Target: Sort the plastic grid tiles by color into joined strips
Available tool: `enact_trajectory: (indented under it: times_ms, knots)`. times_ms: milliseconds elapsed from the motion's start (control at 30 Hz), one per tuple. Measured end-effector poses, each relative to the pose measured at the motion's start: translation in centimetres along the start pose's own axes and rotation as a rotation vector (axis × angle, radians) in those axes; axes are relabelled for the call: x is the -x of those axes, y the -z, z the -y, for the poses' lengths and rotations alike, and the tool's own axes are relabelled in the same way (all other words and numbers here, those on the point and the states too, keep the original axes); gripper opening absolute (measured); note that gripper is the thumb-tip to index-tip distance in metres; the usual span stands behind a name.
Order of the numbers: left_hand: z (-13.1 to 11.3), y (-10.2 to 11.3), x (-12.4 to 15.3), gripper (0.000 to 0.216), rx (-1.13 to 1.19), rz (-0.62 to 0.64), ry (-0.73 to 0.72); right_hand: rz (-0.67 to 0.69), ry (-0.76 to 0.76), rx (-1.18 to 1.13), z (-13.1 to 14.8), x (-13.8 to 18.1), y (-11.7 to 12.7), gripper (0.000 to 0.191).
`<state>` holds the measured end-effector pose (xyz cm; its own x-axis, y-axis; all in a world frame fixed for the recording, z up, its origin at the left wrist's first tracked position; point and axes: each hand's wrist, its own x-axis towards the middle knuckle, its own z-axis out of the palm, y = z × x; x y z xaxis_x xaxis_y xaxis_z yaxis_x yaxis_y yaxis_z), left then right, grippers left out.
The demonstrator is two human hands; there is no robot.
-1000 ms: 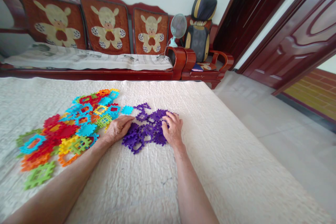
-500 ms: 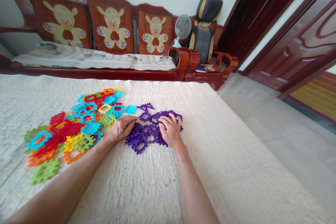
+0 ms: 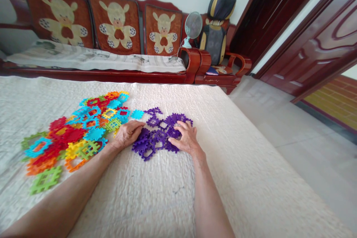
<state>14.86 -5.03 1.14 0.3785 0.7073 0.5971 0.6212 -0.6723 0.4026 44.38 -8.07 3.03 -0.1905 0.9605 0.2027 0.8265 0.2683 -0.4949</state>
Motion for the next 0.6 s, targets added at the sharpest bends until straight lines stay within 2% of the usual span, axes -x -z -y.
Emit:
enact_trajectory:
  times_ms: [167, 467, 600]
  knots:
    - [0.0, 0.0, -0.1, 0.024, 0.005, 0.007, -0.004, -0.093, 0.047, -0.115, -1.1, -0.4, -0.4, 0.029]
    - [0.3, -0.3, 0.1, 0.026, 0.031, 0.008, 0.029, -0.177, 0.028, -0.199, -1.9, -0.9, 0.0, 0.033]
    - [-0.2, 0.4, -0.3, 0.027, 0.042, 0.085, 0.044, -0.152, 0.044, -0.149, -1.4, -0.7, 0.0, 0.029]
